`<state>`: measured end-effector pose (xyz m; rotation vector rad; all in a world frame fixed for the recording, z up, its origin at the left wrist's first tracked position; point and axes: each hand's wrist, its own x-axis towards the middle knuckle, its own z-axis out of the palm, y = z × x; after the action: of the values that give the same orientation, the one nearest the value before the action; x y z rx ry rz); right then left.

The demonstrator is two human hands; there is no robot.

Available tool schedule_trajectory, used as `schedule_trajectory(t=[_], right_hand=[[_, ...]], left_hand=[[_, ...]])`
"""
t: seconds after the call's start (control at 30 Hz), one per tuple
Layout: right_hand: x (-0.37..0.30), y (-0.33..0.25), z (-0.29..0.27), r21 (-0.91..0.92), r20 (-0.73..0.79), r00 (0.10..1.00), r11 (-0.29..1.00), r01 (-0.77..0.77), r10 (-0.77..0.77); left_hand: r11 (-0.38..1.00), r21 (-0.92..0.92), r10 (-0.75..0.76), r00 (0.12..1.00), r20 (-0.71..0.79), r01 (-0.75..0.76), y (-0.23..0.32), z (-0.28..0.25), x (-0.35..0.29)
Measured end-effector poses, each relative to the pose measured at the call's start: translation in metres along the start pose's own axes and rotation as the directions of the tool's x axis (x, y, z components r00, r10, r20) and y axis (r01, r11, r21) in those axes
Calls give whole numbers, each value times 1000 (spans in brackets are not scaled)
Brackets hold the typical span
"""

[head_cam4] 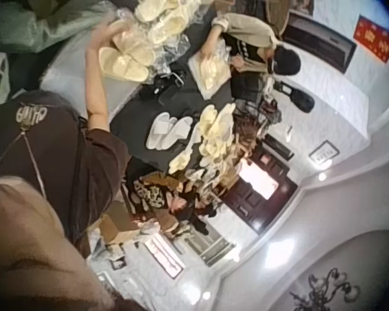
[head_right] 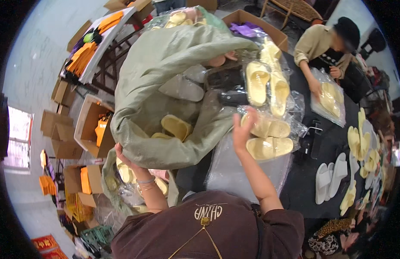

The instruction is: The person unpacks pairs of yellow and white plastic slippers from a large green sack and places them onto a table. They arrange the slippers on clear plastic packaging sheets, sometimes using a handheld sealing device to close the packages. The person works continuously, moving slippers from the sack to the packaging area.

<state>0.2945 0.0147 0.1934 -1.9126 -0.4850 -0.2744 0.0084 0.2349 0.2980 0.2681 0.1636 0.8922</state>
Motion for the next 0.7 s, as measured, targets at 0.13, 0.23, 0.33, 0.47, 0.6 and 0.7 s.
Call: schedule_trajectory(t=[0.13,0.23,0.33,0.47,0.6,0.7], right_hand=[[-22,-55,73,259,664,696,957,128,-273],[-29,-74,148,195,787,479,894,403,-388],[-33,-97,196,241,729,285,623,744,-622],[-53,-74,242,135,866,145,504,853,-478],[-62,-53,234,43,972,76,488,872,-222],[-50,-40,193,27,889,234,554,832,-395]], left_hand=[[996,-73,-48,994,100,56,-10,22,-18],[994,-81,-65,984,167,80,-13,38,-21],[996,-60,-50,987,154,60,-12,38,-25],[1000,-5,-15,999,49,15,-8,28,-25],[1000,-4,-24,997,72,25,-7,27,-24],[998,-45,-38,995,93,43,-10,29,-19]])
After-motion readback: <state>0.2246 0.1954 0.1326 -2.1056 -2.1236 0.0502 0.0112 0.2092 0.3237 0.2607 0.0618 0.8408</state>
